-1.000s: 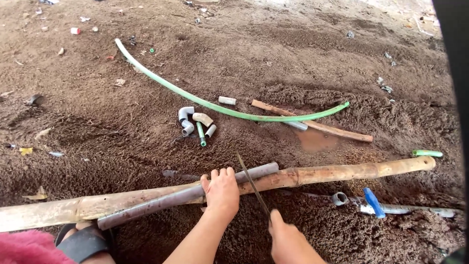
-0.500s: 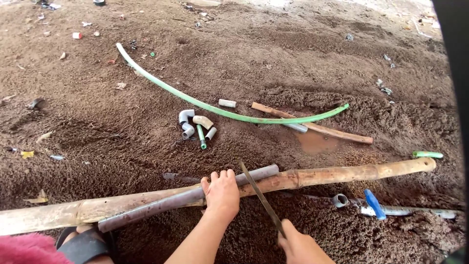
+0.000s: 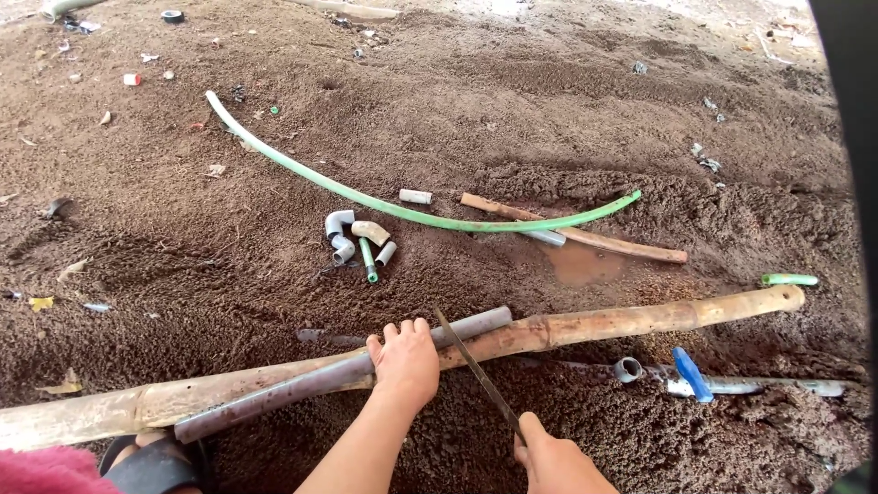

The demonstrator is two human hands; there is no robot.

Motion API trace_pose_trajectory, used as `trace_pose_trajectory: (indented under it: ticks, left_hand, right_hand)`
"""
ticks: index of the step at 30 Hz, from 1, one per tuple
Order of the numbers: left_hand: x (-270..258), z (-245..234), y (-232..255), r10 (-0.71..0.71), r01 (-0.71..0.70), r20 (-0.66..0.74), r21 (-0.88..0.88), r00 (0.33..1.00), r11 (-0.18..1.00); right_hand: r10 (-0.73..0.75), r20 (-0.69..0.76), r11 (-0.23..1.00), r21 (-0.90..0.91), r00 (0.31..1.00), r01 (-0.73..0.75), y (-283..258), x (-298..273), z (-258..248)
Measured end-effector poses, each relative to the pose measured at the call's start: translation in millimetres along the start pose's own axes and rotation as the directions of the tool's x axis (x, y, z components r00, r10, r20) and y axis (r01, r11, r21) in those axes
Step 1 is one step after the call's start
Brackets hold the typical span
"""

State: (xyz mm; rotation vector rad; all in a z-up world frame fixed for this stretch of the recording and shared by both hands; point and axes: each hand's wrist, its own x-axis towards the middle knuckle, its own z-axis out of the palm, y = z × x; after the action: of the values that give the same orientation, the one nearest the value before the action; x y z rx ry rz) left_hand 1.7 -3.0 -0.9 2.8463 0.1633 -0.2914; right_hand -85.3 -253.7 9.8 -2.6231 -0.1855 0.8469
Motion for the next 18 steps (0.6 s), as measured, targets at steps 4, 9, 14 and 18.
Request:
trace_pose_trajectory:
  ticks: [4,9,14,18]
  left_hand:
    - [1,-3,-1,-0.001,0.001,0.015,-0.015,1.0,1.0]
    - [4,1,-1,0.004,-0.004,0.005,-0.008,1.0,1.0]
    - [5,-1,-1,-0.001,0.001,0.026,-0.003,1.0,1.0]
    - [4,-3,0,-0.014,0.014,0.055,-0.01,0.998,1.0]
  right_hand:
    - [0.036,-0.044,0.999,-0.007,0.998,-0.036,-16,-4,-10]
    - [-0.033,0.008,0.999,-0.031,0.999,0.033,2,0,1]
    - [0.064,-0.024,0.996,-0.06,0.998,-0.065,13,3,8]
    - [0.082,-0.007,0.99,-0.112,0.997,-0.082,18,2,6]
